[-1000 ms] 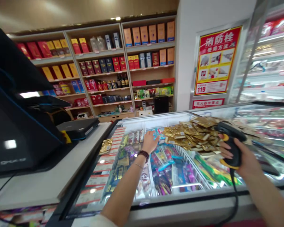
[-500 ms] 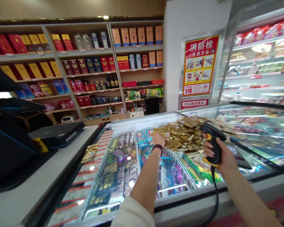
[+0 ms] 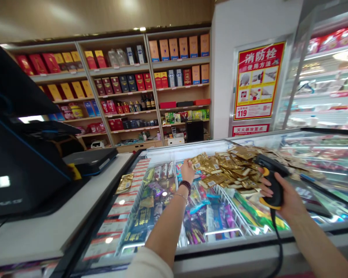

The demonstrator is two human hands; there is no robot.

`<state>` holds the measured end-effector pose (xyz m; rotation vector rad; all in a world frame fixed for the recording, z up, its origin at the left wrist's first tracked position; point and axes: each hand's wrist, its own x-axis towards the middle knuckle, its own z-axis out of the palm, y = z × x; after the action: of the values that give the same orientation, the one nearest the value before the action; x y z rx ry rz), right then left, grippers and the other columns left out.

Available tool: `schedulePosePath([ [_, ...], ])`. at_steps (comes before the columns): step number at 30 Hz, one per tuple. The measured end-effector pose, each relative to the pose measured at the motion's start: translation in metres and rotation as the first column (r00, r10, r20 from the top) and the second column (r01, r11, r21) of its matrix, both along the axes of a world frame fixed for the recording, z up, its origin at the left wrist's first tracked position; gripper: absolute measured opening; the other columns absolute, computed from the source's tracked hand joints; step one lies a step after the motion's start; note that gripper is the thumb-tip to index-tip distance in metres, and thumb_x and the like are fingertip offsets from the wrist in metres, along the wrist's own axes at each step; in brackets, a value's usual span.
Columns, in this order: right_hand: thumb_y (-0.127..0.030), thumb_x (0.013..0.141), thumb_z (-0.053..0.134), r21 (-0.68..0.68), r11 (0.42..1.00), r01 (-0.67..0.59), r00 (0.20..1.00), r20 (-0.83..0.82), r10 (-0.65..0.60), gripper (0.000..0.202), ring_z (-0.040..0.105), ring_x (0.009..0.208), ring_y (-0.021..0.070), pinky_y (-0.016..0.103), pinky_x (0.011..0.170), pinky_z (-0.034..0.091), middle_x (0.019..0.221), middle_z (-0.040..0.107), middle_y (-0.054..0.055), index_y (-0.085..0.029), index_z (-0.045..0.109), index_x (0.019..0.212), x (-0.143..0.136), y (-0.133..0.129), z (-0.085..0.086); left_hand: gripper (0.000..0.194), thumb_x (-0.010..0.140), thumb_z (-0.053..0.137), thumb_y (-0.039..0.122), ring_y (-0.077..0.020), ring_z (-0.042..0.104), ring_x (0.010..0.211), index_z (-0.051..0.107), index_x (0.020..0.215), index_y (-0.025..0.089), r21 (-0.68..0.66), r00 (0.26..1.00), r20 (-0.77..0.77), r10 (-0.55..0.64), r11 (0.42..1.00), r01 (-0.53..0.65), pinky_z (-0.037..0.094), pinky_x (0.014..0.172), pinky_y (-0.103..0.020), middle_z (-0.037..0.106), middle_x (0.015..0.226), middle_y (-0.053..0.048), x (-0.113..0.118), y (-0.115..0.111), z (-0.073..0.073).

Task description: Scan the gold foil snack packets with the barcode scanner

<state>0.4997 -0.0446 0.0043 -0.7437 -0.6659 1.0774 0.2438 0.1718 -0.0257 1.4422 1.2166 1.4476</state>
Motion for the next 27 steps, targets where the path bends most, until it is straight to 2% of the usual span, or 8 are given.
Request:
schedulePosePath([
  [3,-0.054,0.074,0.098,-0.063,0.997,-0.049,0.998,0.028,0.051,0.046,0.031,0.056,0.0077,0.019,0.045,0.036,0.075,0.042,-0.003,-0.023,0.075,0.100,-0.009,0.003,0.001,0.014,0.105,0.058,0.023,-0.0222,0.075,0.085,0.072,0.104,0.021,-0.057,0.995,0.095,-0.015,0.998,0.021,0.068,0.074,-0.035,0.078,0.097,-0.008,-0.042,-0.008,0.000],
  [8,-0.058,0.067,0.103,-0.135,0.972,-0.194,0.967,0.143,0.213,0.054,0.038,0.053,0.0074,0.019,0.044,0.039,0.073,0.048,-0.003,-0.025,0.066,0.088,-0.041,0.022,0.000,0.012,0.102,0.069,0.030,-0.0238,0.080,0.093,0.073,0.102,0.019,-0.085,0.969,0.247,0.003,0.996,0.018,0.072,0.082,-0.041,0.081,0.103,-0.010,-0.122,-0.028,0.000],
  [11,-0.064,0.070,0.100,-0.193,0.935,-0.299,0.892,0.292,0.346,0.057,0.041,0.052,0.0079,0.020,0.044,0.039,0.072,0.053,-0.003,-0.024,0.063,0.084,-0.075,0.039,0.003,0.020,0.099,0.078,0.038,-0.0250,0.082,0.094,0.074,0.101,0.019,-0.096,0.949,0.314,0.010,0.995,0.021,0.072,0.089,-0.047,0.082,0.101,-0.010,-0.164,-0.038,0.000],
  [14,-0.069,0.073,0.096,-0.234,0.900,-0.369,0.781,0.446,0.436,0.060,0.042,0.050,0.0092,0.023,0.043,0.038,0.065,0.050,-0.003,-0.023,0.058,0.077,-0.118,0.053,0.012,0.031,0.093,0.087,0.046,-0.0263,0.083,0.099,0.076,0.104,0.019,-0.096,0.936,0.353,-0.007,0.994,0.043,0.071,0.095,-0.049,0.084,0.101,-0.010,-0.193,-0.046,0.000],
  [17,-0.076,0.076,0.091,-0.186,0.904,-0.384,0.731,0.538,0.421,0.062,0.043,0.048,0.0098,0.026,0.045,0.040,0.065,0.052,-0.004,-0.024,0.057,0.079,-0.161,0.058,0.021,0.040,0.088,0.091,0.050,-0.0288,0.084,0.103,0.077,0.108,0.018,-0.091,0.923,0.381,-0.044,0.992,0.085,0.071,0.099,-0.051,0.086,0.104,-0.011,-0.207,-0.052,0.002],
  [20,-0.082,0.081,0.083,-0.122,0.919,-0.374,0.681,0.636,0.362,0.063,0.044,0.047,0.0109,0.028,0.048,0.040,0.065,0.056,-0.004,-0.024,0.059,0.086,-0.190,0.056,0.022,0.040,0.089,0.090,0.052,-0.0306,0.085,0.106,0.077,0.109,0.019,-0.097,0.919,0.389,-0.066,0.989,0.112,0.070,0.101,-0.054,0.086,0.109,-0.012,-0.210,-0.055,0.005],
  [23,-0.085,0.087,0.073,-0.101,0.935,-0.341,0.596,0.746,0.298,0.063,0.045,0.046,0.0131,0.031,0.052,0.039,0.057,0.054,-0.005,-0.024,0.062,0.090,-0.199,0.050,0.017,0.035,0.095,0.085,0.050,-0.0321,0.085,0.110,0.078,0.111,0.020,-0.086,0.916,0.386,-0.107,0.985,0.151,0.071,0.099,-0.055,0.087,0.115,-0.012,-0.206,-0.057,0.010],
  [27,-0.084,0.092,0.067,-0.095,0.962,-0.256,0.517,0.827,0.219,0.060,0.045,0.046,0.0152,0.033,0.058,0.041,0.049,0.052,-0.005,-0.025,0.063,0.086,-0.194,0.040,0.008,0.029,0.100,0.080,0.047,-0.0320,0.084,0.116,0.079,0.114,0.022,-0.086,0.914,0.383,-0.137,0.979,0.183,0.070,0.101,-0.053,0.087,0.119,-0.011,-0.199,-0.061,0.016],
])
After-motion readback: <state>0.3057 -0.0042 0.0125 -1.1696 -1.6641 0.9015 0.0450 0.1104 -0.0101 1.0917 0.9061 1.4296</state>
